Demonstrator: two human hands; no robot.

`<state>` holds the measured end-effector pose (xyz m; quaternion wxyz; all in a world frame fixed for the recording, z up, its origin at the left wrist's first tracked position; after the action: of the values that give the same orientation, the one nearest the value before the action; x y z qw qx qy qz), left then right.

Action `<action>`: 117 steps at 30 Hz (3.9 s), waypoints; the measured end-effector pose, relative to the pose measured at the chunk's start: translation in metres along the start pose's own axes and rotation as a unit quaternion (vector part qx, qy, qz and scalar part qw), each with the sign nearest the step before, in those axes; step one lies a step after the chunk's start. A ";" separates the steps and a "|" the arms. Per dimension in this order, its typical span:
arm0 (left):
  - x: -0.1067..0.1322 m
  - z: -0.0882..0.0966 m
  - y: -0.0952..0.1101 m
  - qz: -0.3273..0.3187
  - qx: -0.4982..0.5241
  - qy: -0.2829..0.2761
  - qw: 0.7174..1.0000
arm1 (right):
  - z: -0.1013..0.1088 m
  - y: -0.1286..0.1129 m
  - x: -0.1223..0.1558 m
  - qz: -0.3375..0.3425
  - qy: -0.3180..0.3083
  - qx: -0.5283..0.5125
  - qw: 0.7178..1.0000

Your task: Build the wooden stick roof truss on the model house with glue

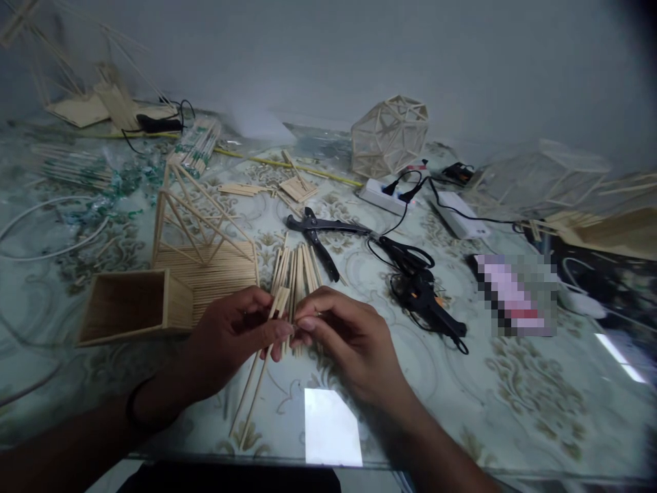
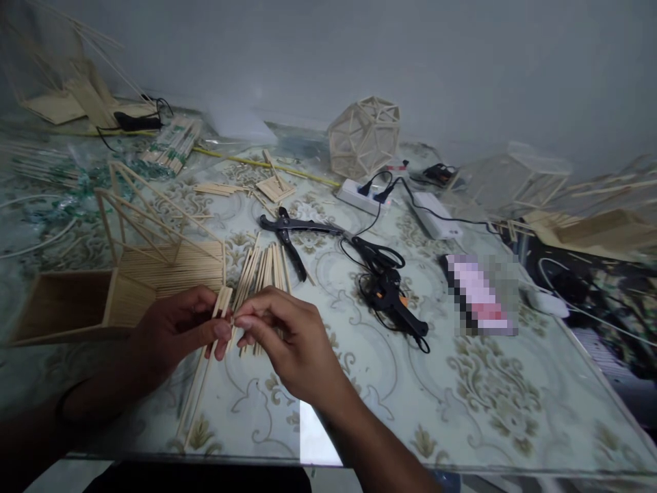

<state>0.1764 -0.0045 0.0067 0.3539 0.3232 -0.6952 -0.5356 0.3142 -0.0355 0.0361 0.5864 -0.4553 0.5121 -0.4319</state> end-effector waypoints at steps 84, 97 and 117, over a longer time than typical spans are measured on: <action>0.002 -0.014 -0.023 0.091 -0.148 -0.120 0.977 | 0.091 0.010 -0.003 -0.073 0.214 0.085 0.970; -0.001 0.028 0.012 -0.021 -0.138 0.130 0.982 | 0.137 0.001 0.005 -0.044 0.227 0.042 0.972; 0.003 0.029 0.024 -0.093 -0.060 0.140 0.984 | 0.138 0.011 0.015 -0.046 0.215 0.003 0.975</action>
<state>0.1493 0.0131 0.0251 0.4150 0.4365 -0.5723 -0.5565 0.4538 -0.0354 0.0307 0.4434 -0.3728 0.6036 -0.5477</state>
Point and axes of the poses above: each hand's wrist, its own x-axis away from the middle knuckle, its own z-axis out of the back of the hand, y = z × x, the point moved 9 cm from there along -x, towards the middle knuckle, and after that the axes turned 2 degrees about x, right-handed, at the moved point
